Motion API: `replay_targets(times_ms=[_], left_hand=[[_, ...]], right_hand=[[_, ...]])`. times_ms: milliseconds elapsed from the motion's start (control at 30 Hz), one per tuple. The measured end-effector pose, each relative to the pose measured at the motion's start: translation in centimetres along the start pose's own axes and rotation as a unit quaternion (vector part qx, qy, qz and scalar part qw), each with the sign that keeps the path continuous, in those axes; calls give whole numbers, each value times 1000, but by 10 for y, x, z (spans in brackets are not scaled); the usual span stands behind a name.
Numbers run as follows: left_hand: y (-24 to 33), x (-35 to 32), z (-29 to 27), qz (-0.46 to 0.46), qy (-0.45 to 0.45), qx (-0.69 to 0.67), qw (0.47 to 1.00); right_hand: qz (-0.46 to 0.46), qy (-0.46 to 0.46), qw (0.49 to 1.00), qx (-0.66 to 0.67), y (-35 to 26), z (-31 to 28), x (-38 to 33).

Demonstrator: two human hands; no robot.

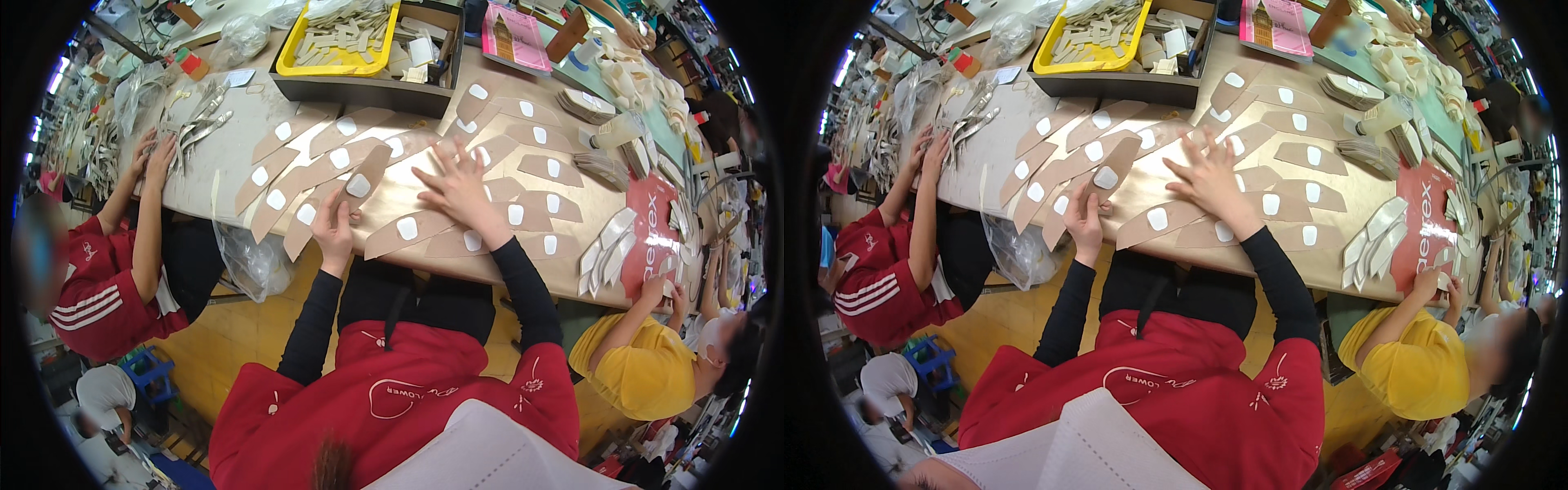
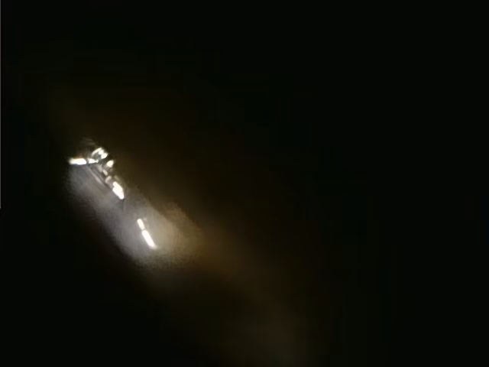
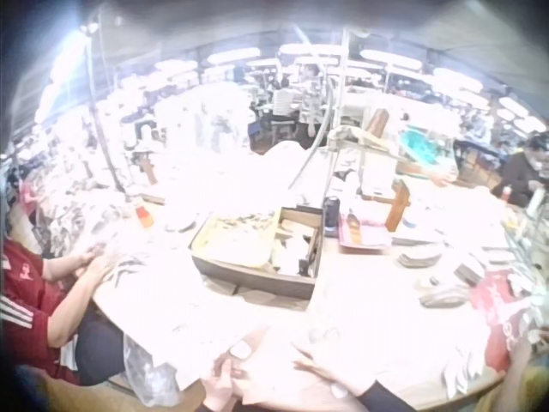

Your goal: The person applies glue from a squeeze bottle onto small white patches on brown cardboard pieces laid out on a table. They then press the glued areas with their fingers and arrange the pieces into neat rows.

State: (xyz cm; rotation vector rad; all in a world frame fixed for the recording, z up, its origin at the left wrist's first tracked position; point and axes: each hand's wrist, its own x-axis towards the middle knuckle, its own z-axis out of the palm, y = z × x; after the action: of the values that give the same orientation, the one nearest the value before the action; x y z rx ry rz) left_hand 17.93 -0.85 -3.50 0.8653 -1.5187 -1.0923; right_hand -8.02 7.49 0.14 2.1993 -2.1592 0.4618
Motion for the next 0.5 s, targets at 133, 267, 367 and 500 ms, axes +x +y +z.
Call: replay_targets(times_ms=[133,267,367,500], left_hand=[[1,1,-4,-20,35,-4,999],[2,0,-4,-51,76,-46,995],[2,3,-5,-59,66,-56,995],[2,3,-8,-72,70,-69,993]], right_hand=[[12,-51,999,-12,-1,2,-2],[29,49,996,-63,-8,5,0],[21,14,1000,-7,-12,4,-2],[48,-11,999,-8,-6,-1,-4]])
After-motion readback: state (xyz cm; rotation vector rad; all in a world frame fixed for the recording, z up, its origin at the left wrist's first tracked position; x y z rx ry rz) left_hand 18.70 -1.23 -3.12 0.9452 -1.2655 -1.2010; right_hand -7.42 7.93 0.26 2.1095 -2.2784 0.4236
